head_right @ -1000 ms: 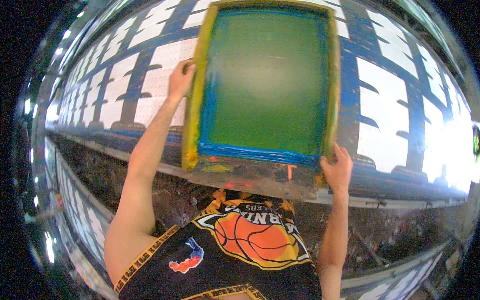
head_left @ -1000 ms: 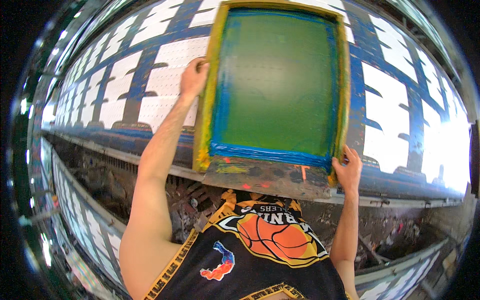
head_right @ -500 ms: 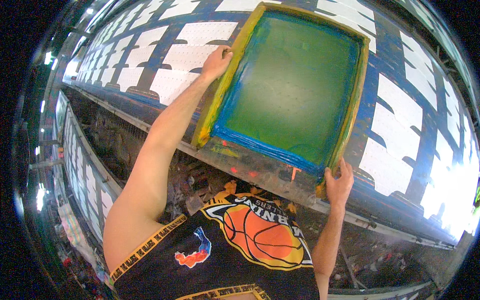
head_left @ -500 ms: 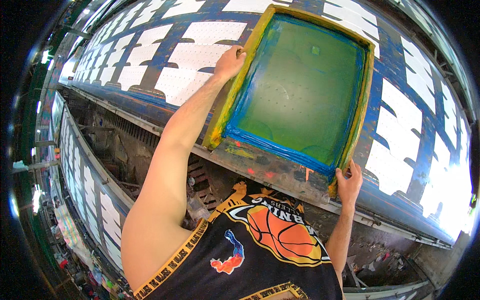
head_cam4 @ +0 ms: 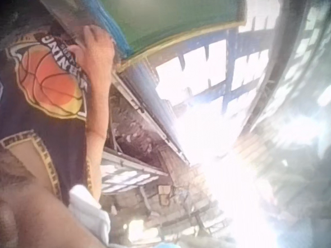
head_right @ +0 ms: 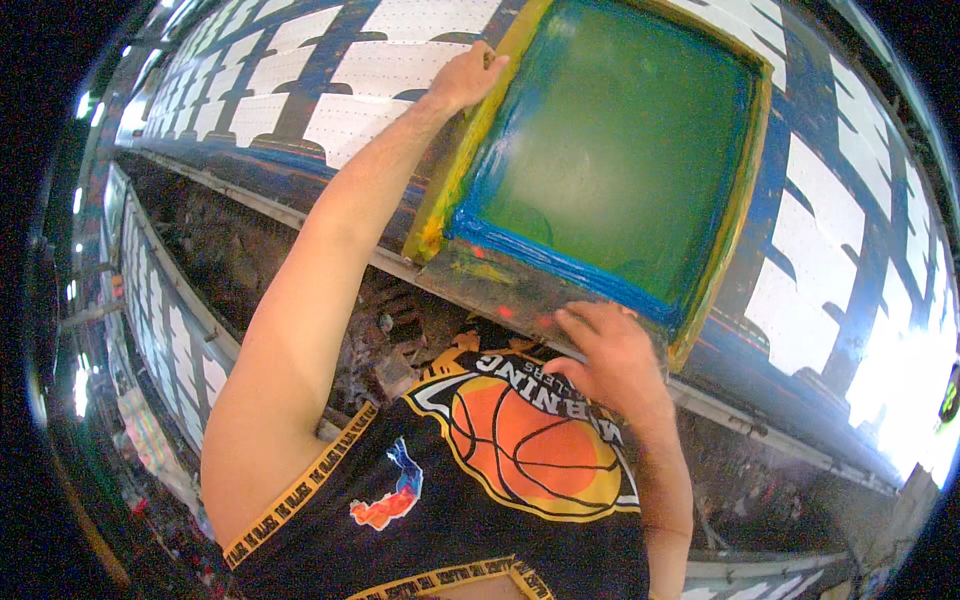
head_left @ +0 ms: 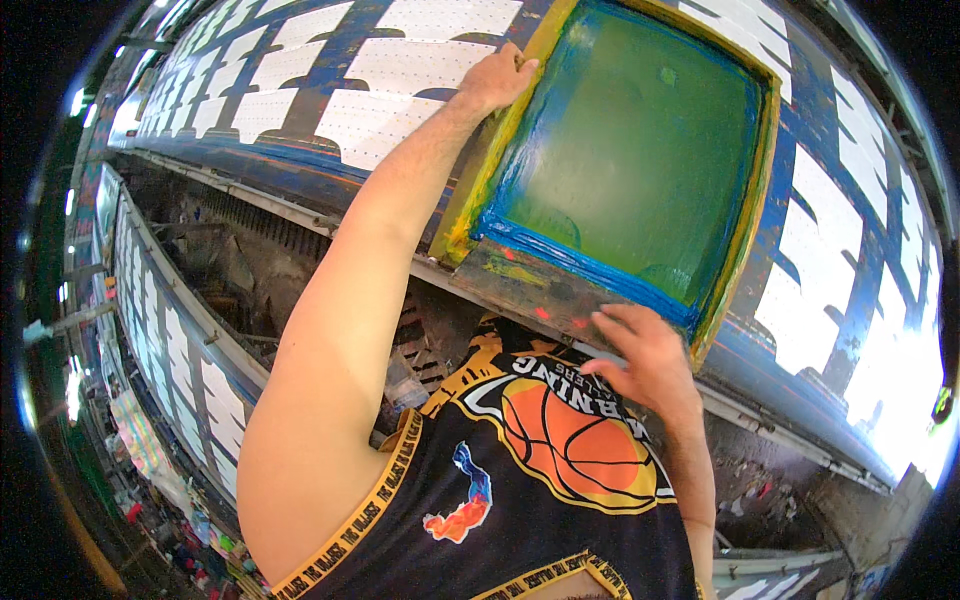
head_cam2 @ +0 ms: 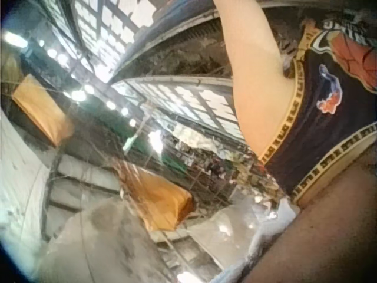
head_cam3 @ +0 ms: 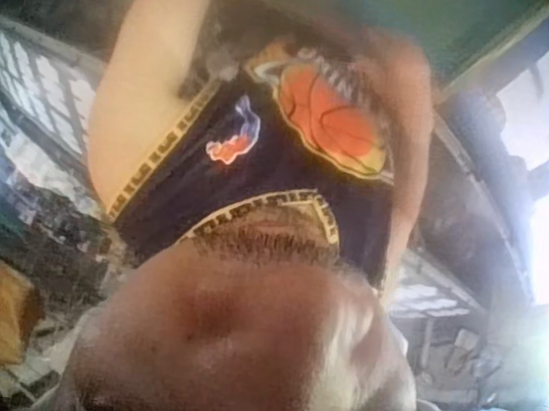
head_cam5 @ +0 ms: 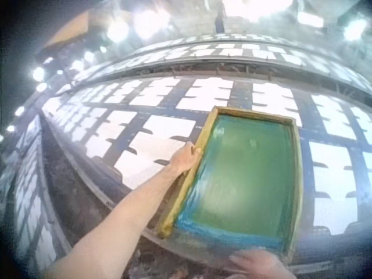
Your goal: The person uses a squeegee to pull green ink across a screen printing frame repeatedly, then lifts the frame to reveal printed white shapes on a long conveyor belt. The person repeats the squeegee motion and lifts the frame multiple times to print additional sections.
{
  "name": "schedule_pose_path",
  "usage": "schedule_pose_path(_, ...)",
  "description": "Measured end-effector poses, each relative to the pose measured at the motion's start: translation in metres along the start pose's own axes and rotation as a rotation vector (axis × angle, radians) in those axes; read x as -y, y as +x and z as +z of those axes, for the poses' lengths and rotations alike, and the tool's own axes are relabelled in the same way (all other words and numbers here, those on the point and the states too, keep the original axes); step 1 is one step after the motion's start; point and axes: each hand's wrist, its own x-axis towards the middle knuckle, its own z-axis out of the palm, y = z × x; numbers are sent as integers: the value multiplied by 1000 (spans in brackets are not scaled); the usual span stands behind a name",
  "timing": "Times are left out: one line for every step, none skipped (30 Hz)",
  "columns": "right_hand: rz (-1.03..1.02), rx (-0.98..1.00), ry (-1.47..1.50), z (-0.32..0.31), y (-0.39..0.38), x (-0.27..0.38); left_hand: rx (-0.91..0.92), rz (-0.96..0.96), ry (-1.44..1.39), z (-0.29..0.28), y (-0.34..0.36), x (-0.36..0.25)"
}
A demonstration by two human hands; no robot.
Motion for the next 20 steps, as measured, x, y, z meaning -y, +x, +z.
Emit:
schedule_pose_path(-27,24,-67,10,9,12,-13,0,-20,4,-2,1)
schedule_pose_path(-59,54,-149,16,13,20,-74,34,-16,8,-3,3)
schedule_pose_path(-17,36,-168,19,17,22,-68,-2,-37,11,-1,5)
schedule_pose_path(8,23,-207,22,22,21,-38,-7,-44,11,3,8)
schedule_pose_path(47,30,-248,24,24,20,-10,-17,-48,13,6,10)
schedule_pose_path(112,21,-289,28,26,23,-51,32,-53,17,5,11)
schedule_pose_path(185,26,-333,33,29,24,-102,79,-56,18,6,11)
schedule_pose_path(227,5,-374,37,32,25,-158,123,-60,18,6,11)
schedule_pose_path(297,31,-381,40,36,25,-156,106,-62,20,5,9)
schedule_pose_path(337,29,-386,44,41,26,-158,88,-64,19,3,8)
schedule_pose_path(375,29,-390,48,46,26,-161,66,-65,19,1,7)
schedule_pose_path(380,-26,-376,50,49,26,-170,71,-73,18,-2,7)
schedule_pose_path(381,-35,-368,49,52,24,-182,75,-82,17,-4,5)
schedule_pose_path(392,-35,-359,47,50,21,-192,81,-89,19,-6,1)
schedule_pose_path(426,-21,-347,44,50,21,-181,77,-82,19,-8,-1)
schedule_pose_path(407,-36,-343,40,51,22,-174,75,-73,17,-8,-3)
schedule_pose_path(398,-55,-335,35,50,25,-165,74,-61,16,-8,-6)
schedule_pose_path(408,-61,-323,31,49,30,-148,62,-60,14,-9,-7)
schedule_pose_path(421,-64,-312,26,51,36,-133,50,-58,12,-10,-8)
schedule_pose_path(436,-48,-316,21,53,42,-114,38,-56,11,-12,-8)
